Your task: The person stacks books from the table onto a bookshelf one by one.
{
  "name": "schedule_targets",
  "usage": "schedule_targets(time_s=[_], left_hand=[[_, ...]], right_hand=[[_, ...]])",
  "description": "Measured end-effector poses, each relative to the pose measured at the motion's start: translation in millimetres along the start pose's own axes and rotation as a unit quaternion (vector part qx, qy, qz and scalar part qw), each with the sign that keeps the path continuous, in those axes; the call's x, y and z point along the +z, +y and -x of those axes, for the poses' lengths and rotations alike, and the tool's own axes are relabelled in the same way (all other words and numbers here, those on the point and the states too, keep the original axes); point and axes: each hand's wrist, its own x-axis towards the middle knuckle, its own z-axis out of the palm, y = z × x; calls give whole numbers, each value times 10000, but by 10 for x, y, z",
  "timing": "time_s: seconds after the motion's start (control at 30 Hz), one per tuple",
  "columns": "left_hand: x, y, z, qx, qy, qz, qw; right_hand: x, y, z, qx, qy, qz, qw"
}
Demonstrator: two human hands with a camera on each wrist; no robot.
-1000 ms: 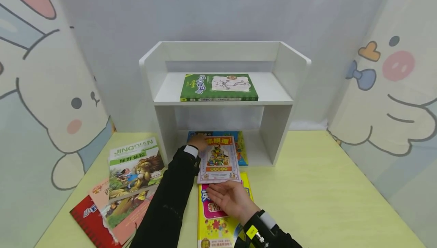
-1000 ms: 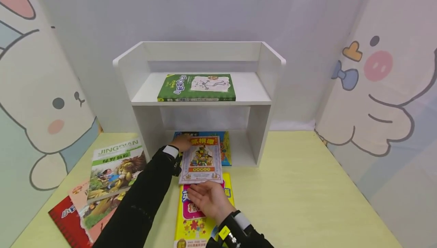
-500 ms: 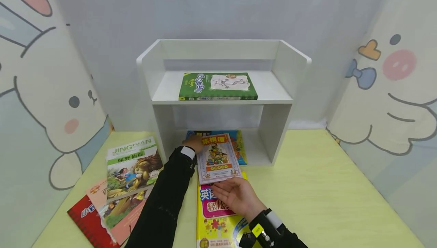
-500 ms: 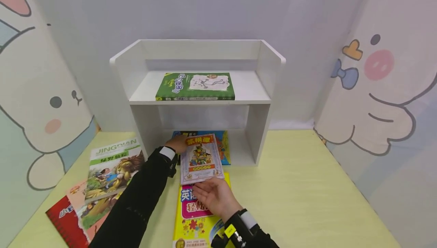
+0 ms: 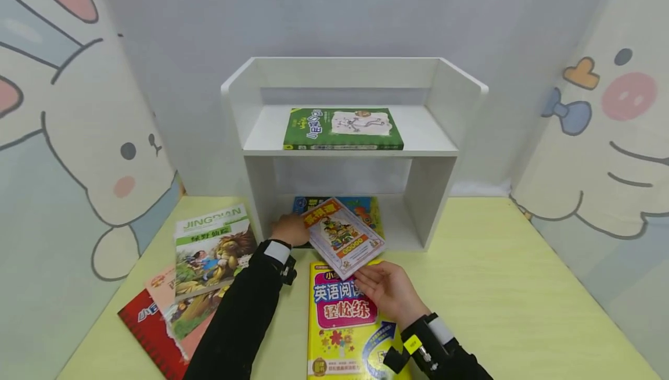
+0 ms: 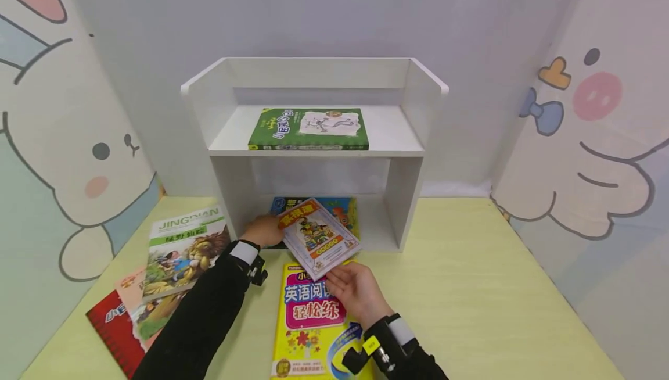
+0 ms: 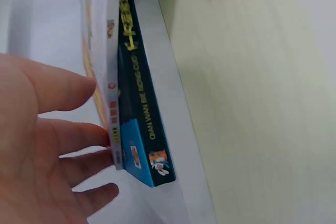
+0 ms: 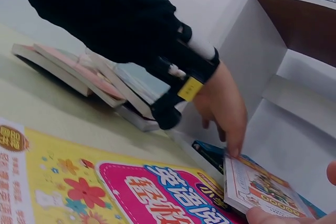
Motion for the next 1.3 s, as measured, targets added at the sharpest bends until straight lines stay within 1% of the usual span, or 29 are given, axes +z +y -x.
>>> schedule_targets(time_s=[0.07, 0.13, 0.23, 0.33, 0.43, 0.5, 0.57, 0.63, 0.73, 0.83, 0.9, 0.97, 1.0, 1.03, 1.07, 1.1, 1.13, 1.17, 1.2, 1.23, 1.27, 1.3], left_hand=[[0, -24, 46, 63, 51, -32, 10000], [6, -61, 81, 107, 59, 49, 9999], [8, -104, 153, 176, -4, 298, 9994], [1, -129, 256, 368, 80, 518, 9979], [-6, -141, 371, 552, 213, 454, 9972], [-8, -137, 439, 564, 266, 398, 9973], [-5, -129, 500, 573, 314, 349, 9973], [2, -117, 551, 565, 347, 411, 9970], [28, -100, 625, 462, 512, 463, 9965], [71, -88, 697, 367, 761, 412, 9956], [101, -81, 742, 371, 912, 348, 9945], [120, -84, 774, 449, 1081, 343, 9925], [131, -94, 779, 493, 1165, 349, 9914], [141, -106, 780, 512, 1246, 404, 9901], [152, -123, 775, 540, 1331, 472, 9885], [163, -144, 764, 583, 1425, 558, 9865], [173, -167, 751, 619, 1507, 677, 9843], [187, -194, 731, 633, 1565, 797, 9824], [196, -218, 714, 649, 1616, 908, 9805], [204, -240, 699, 684, 1664, 998, 9786], [211, -259, 685, 734, 1703, 1046, 9771], [218, -275, 672, 780, 1733, 1102, 9756]], right_hand=[[-19, -27, -5, -79, 109, 69, 9999], [-36, -51, -5, -125, 179, 61, 9997], [-67, -85, -16, -206, 269, 31, 9994], [-97, -121, -41, -329, 487, 50, 9983], [-121, -162, -84, -476, 739, 162, 9960], [-136, -193, -115, -566, 847, 272, 9944], [-148, -224, -144, -617, 857, 368, 9937], [-162, -247, -176, -614, 847, 416, 9936], [-163, -276, -213, -555, 823, 381, 9943], [-154, -295, -237, -508, 851, 239, 9948], [-147, -305, -235, -521, 893, 120, 9946], [-144, -313, -235, -569, 917, 38, 9941], [-142, -317, -231, -624, 918, 155, 9937], [-140, -323, -226, -702, 924, 384, 9925], [-145, -331, -224, -792, 934, 743, 9897], [-155, -340, -225, -906, 947, 1238, 9836], [-161, -354, -225, -1027, 981, 1840, 9726], [-168, -375, -227, -1140, 1031, 2544, 9548], [-180, -398, -233, -1260, 1090, 3266, 9304], [-194, -425, -243, -1364, 1151, 3933, 9019], [-207, -455, -256, -1445, 1189, 4548, 8707], [-217, -486, -270, -1516, 1205, 5113, 8373]])
